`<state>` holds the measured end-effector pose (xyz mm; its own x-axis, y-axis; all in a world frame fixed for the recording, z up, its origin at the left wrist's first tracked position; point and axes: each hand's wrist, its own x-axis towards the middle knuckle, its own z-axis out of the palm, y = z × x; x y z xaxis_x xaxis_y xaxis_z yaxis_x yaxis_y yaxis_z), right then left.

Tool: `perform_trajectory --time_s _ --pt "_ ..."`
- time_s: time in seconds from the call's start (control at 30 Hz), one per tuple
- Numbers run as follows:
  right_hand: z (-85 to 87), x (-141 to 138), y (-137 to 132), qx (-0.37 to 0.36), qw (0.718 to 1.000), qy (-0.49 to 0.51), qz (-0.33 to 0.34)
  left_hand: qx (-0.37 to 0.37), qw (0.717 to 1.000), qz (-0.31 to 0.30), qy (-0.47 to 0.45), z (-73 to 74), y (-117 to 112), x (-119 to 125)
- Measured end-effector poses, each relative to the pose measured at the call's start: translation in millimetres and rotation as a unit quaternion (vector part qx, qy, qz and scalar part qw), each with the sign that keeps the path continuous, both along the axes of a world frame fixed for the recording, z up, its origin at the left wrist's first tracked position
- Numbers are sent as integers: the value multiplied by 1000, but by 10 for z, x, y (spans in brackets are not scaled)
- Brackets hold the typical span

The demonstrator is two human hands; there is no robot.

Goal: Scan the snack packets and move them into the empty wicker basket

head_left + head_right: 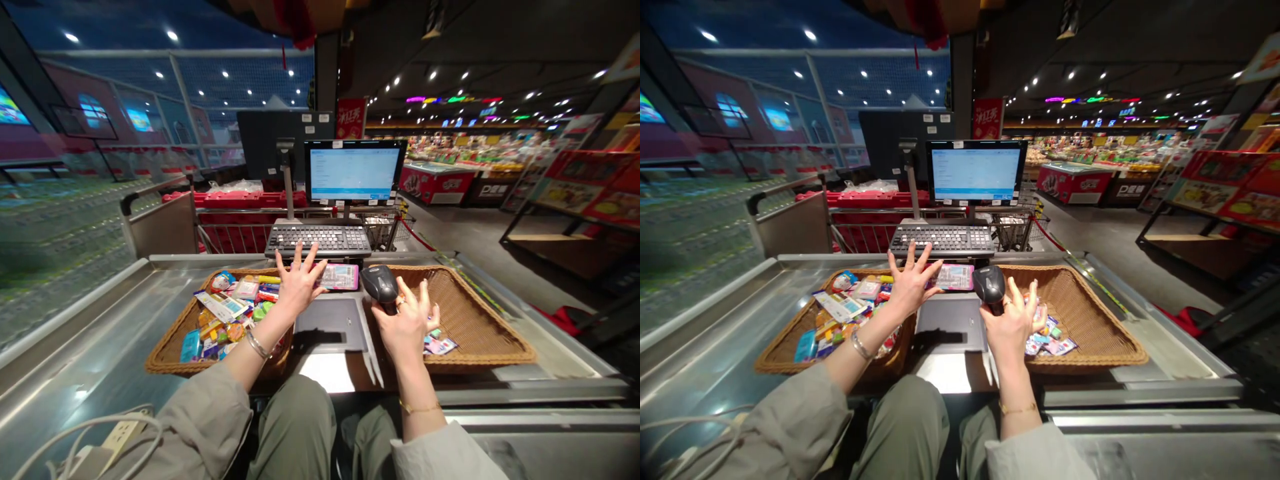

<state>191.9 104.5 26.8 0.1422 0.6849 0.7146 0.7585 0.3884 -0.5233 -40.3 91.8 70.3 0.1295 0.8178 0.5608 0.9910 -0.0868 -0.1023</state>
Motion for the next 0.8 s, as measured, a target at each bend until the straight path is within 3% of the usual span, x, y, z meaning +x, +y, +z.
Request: perform_trajectory --time_s 0.8 --pt "-71 637 149 -46 992 52 -107 -9 998 -67 21 1 300 760"
